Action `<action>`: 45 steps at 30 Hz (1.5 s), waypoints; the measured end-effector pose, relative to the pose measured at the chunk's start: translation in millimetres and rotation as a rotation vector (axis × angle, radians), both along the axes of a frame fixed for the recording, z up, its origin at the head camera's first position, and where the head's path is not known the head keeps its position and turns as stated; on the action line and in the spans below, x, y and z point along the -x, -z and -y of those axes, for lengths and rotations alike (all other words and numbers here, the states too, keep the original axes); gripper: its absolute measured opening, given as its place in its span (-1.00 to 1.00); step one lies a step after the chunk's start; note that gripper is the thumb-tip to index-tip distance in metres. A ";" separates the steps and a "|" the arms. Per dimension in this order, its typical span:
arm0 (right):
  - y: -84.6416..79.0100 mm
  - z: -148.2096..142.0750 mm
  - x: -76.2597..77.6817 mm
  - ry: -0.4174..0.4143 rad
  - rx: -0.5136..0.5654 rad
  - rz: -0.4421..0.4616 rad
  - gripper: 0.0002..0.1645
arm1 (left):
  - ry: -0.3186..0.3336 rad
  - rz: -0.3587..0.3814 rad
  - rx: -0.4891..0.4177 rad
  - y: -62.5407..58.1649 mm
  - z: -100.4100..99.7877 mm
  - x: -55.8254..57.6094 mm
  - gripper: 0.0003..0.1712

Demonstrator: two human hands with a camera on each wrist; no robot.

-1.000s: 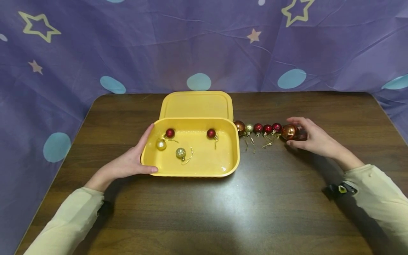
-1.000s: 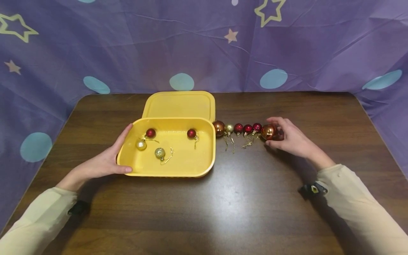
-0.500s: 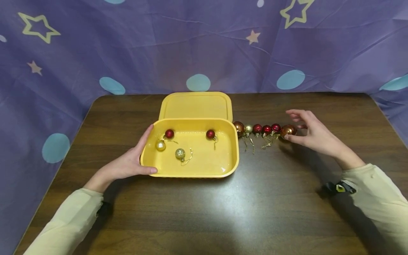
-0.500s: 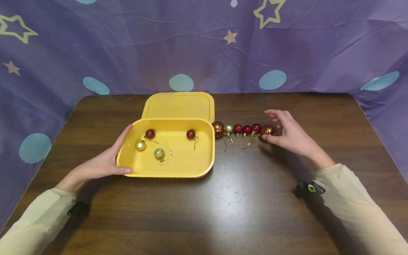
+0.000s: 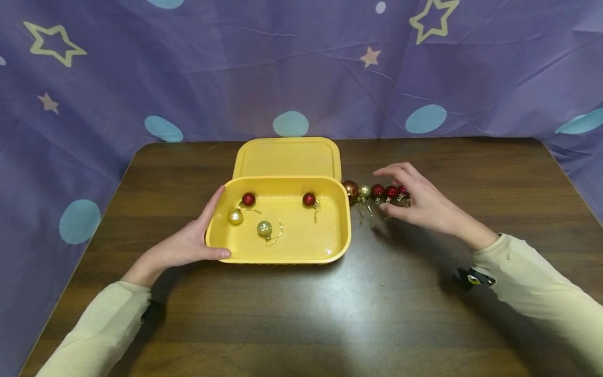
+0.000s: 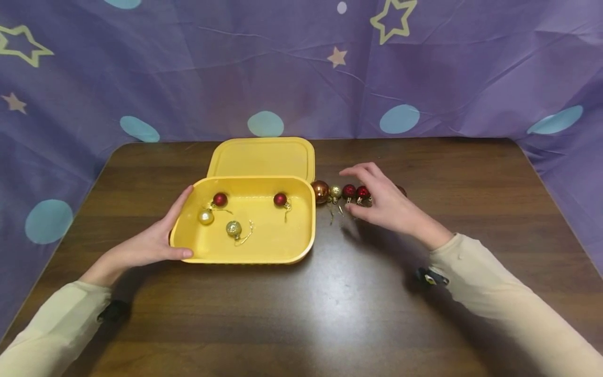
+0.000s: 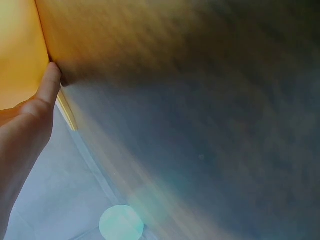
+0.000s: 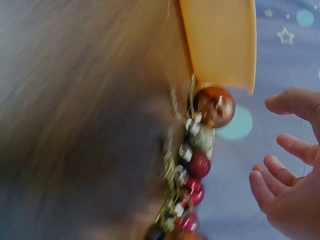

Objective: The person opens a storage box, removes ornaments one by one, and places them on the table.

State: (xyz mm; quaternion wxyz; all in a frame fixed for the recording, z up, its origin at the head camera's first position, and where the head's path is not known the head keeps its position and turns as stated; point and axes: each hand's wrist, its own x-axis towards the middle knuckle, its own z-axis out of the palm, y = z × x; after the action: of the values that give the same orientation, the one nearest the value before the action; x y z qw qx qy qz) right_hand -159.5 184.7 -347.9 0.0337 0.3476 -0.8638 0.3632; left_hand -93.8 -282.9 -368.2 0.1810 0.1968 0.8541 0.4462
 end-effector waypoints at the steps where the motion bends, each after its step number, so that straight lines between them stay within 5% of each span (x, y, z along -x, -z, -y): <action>1: -0.7 4.3 -0.2 -0.013 0.008 -0.004 -0.31 | -0.002 0.003 0.002 -0.2 0.1 0.0 0.44; 11: -11.1 49.2 -1.0 -0.180 0.103 0.014 -0.44 | -0.005 0.012 0.007 -0.3 0.7 0.3 0.44; 23: -7.1 103.1 -2.4 -0.302 0.097 0.062 -0.48 | 0.000 -0.001 0.009 -0.2 0.5 0.0 0.44; 34: -0.6 135.2 3.3 -0.200 -0.097 0.083 -0.45 | 0.014 -0.009 -0.021 1.3 0.9 0.0 0.44; 45: 7.7 148.1 11.4 -0.188 -0.127 0.093 -0.45 | 0.014 -0.017 -0.028 1.0 0.3 0.2 0.44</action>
State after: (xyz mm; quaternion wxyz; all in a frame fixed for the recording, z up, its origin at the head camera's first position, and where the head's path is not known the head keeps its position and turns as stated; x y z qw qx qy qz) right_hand -170.9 36.6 -355.5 -0.0628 0.4112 -0.8493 0.3251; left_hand -94.0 -283.2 -369.2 0.1743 0.2091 0.8478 0.4551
